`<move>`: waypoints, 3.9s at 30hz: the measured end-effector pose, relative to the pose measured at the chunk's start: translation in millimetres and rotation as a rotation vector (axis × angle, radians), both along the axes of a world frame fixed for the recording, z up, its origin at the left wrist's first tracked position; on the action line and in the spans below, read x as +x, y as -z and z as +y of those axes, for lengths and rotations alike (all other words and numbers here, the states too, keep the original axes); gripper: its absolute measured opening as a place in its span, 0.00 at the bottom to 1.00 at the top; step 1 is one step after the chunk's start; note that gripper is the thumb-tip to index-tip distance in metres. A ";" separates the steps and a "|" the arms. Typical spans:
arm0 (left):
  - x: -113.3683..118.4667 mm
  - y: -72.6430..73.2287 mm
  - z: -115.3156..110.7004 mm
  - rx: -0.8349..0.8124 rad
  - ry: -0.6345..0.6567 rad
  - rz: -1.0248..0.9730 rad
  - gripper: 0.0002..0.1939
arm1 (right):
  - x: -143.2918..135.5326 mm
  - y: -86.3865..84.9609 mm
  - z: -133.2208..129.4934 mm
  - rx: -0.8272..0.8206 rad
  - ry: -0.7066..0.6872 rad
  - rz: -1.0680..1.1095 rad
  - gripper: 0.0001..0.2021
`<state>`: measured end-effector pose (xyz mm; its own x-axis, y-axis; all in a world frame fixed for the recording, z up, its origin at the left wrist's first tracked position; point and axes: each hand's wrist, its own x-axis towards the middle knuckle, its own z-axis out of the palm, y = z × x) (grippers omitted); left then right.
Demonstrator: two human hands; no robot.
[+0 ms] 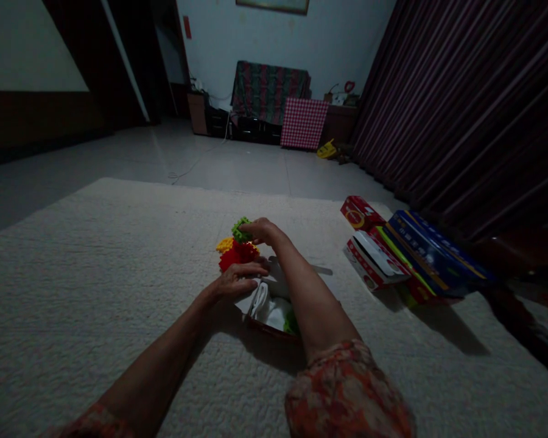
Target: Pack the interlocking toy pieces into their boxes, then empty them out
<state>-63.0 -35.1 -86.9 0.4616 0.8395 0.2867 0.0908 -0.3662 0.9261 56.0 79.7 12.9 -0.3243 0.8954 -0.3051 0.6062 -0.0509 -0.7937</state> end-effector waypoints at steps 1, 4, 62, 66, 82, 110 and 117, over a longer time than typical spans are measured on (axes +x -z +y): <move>0.2 0.3 -0.4 0.004 -0.001 0.005 0.18 | -1.2 1.5 0.2 0.010 -0.015 -0.025 0.20; 0.7 2.6 -0.5 0.006 -0.009 0.003 0.18 | 7.0 3.7 -3.5 0.113 -0.022 -0.121 0.18; 1.6 7.0 1.2 0.040 -0.005 0.047 0.18 | 143.1 -44.4 -143.4 0.193 -0.579 -0.652 0.16; 2.0 8.5 1.4 0.034 -0.005 0.023 0.18 | 149.3 -59.4 -135.2 0.267 -0.511 -0.469 0.15; 4.1 9.6 -0.2 -0.084 -0.042 0.066 0.21 | 15.8 -9.5 -47.9 0.364 -0.293 -0.167 0.31; 0.5 11.9 4.7 0.035 0.016 0.031 0.18 | 124.7 3.0 -156.9 0.290 -0.748 -1.019 0.15; -0.1 14.2 5.2 0.041 0.019 0.037 0.17 | 125.9 12.8 -154.0 0.353 -0.803 -1.038 0.13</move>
<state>-63.2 -29.9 -101.1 0.4886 0.8181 0.3032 0.1175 -0.4060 0.9063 181.9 -74.3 0.1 -0.5520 0.6503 -0.5220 0.6934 0.7056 0.1458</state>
